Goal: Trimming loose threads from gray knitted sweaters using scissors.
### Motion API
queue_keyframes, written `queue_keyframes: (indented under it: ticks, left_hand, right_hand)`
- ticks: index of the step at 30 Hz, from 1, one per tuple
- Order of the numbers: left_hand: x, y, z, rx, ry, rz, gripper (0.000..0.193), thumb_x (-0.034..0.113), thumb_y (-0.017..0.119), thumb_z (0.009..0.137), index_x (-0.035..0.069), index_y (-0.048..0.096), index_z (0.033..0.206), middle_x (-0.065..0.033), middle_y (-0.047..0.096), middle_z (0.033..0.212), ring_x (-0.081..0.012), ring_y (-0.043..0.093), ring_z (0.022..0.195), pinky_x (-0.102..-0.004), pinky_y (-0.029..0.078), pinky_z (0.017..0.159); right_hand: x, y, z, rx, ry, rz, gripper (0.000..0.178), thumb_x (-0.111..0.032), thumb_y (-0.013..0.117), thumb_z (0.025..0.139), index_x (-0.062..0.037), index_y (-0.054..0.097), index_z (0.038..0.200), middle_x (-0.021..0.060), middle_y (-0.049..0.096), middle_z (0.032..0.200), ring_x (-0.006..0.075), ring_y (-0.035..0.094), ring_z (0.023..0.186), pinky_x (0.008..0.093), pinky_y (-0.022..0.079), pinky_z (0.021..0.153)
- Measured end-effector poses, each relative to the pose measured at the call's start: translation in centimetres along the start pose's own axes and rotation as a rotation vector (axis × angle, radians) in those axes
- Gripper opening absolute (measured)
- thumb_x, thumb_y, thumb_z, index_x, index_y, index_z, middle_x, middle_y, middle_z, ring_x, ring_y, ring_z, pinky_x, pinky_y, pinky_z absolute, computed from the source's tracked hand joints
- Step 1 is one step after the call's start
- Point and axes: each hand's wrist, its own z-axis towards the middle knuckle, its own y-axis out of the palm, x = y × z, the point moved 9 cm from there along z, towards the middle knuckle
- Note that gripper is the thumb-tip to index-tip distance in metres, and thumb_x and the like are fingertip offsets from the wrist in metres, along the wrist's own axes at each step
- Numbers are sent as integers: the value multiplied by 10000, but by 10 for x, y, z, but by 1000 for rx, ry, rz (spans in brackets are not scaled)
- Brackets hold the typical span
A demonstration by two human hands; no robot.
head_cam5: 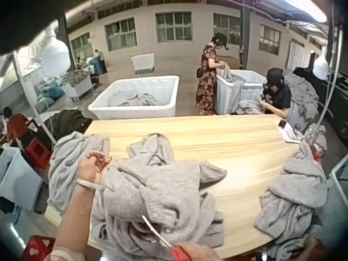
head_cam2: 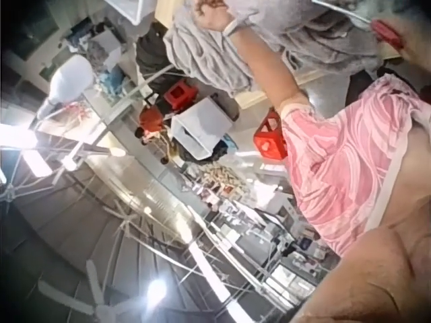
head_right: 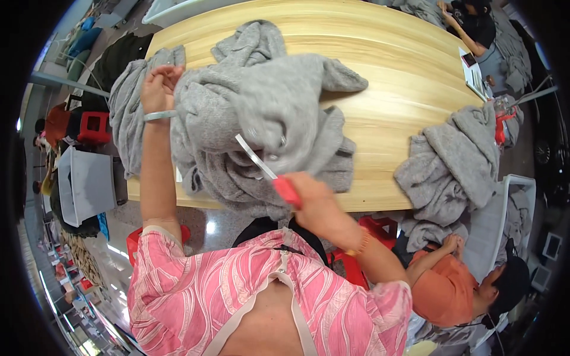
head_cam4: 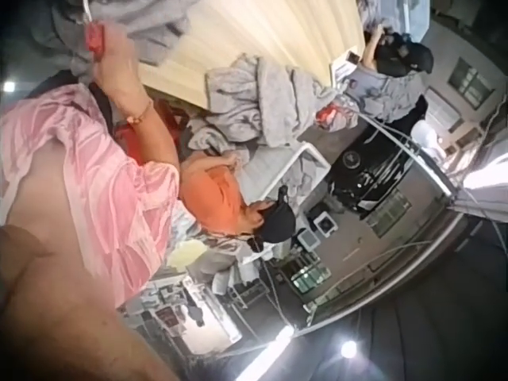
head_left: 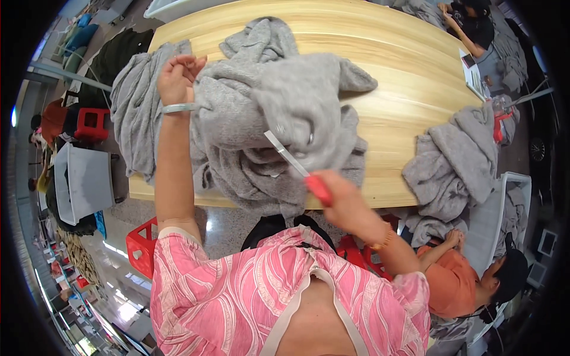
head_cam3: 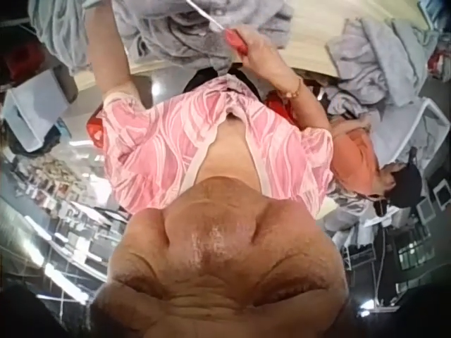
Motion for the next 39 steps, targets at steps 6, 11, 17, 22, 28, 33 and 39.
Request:
queue_keyframes:
  ticks: [6,11,17,22,28,33,39]
  left_hand:
    - [-85,-17,-115,31,-453,239,201,119,540,926,17,548,1099,-98,631,896,-179,646,772,-286,545,687]
    - [-143,18,-189,-333,-454,514,372,128,685,837,1,546,1157,-63,613,1020,-119,602,896,-233,500,772]
    - [-142,51,-198,-269,261,1317,474,191,737,754,-26,520,1115,-132,576,960,-230,566,808,-332,477,718]
    - [-181,45,-172,-374,-330,477,100,128,621,873,64,564,924,47,542,790,-36,491,661,-210,414,590]
    - [-141,64,-78,-96,-283,164,118,194,613,901,100,543,918,35,570,778,-44,496,625,-216,406,500]
    - [-181,32,-41,48,-492,2,146,242,642,886,129,551,903,26,598,793,-66,534,621,-227,410,460]
    - [-168,-5,-26,208,-179,157,228,236,675,856,91,570,996,-15,592,918,-116,567,791,-290,476,633]
  right_hand:
    - [50,69,33,-15,91,19,386,-21,581,781,-64,507,1157,203,566,1072,404,557,995,424,461,825]
    - [82,41,14,-7,204,-65,364,-96,606,832,-51,504,1179,197,583,1048,383,583,965,404,466,835]
    - [75,25,-19,128,241,-113,371,-126,622,850,-26,503,1187,207,588,1072,381,584,976,387,468,838]
    - [64,14,-18,154,233,-84,367,-138,621,857,-18,506,1185,218,596,1050,387,587,970,389,470,826]
    - [22,-1,25,-12,322,-161,357,-181,617,857,-59,524,1179,236,624,894,427,594,838,444,481,725]
    - [22,8,62,-72,269,-357,319,-228,603,860,-76,538,1132,223,627,829,423,594,795,470,464,685]
    - [24,6,69,-63,160,-174,366,-197,608,861,-84,500,1191,223,622,876,421,592,829,457,470,704]
